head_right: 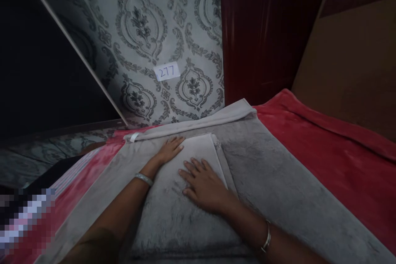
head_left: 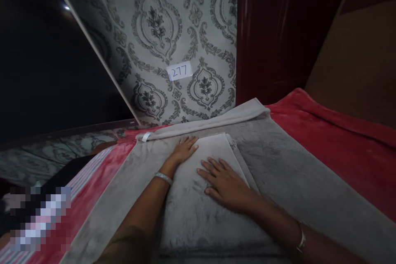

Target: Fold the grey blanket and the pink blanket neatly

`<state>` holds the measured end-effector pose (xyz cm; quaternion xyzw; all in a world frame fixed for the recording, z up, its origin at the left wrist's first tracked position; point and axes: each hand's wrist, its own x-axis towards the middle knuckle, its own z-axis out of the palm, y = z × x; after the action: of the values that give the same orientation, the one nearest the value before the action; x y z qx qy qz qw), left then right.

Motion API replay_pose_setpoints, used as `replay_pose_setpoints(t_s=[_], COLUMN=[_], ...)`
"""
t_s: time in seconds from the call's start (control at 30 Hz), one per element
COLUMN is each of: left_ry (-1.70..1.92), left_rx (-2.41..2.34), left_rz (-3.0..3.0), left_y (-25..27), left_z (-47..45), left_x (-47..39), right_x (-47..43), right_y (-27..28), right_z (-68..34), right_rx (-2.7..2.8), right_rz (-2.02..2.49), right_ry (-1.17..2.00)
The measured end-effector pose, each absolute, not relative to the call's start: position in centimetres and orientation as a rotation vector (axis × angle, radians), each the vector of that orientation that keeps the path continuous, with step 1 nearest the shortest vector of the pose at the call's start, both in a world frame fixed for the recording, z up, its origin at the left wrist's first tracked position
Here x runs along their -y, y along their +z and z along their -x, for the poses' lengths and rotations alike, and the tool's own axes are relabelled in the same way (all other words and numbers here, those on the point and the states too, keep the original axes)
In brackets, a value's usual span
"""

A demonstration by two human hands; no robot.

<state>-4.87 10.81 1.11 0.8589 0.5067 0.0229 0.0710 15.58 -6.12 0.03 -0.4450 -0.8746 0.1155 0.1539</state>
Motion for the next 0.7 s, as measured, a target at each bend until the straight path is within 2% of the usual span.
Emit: replay_pose_setpoints(t_s=[0.27, 0.53, 0.7], left_ry=[0.223, 0.019, 0.082], left_rx=[-1.569, -1.716, -1.687], left_rz=[-2.556, -2.534, -2.486], left_y=[0.2, 2.5, 2.2], left_z=[5.2, 3.7, 4.4], left_x=[-11.5, -10.0, -5.9], right_x=[6.0, 5.8, 6.0], right_y=[0.0, 0.1, 0.0], right_z=[-15.7, -15.9, -16.1], right_rx=[2.502, 2.506, 2.448], right_rz=[1.247, 1.246, 1.248], right_ry=[0.365, 0.279, 0.264])
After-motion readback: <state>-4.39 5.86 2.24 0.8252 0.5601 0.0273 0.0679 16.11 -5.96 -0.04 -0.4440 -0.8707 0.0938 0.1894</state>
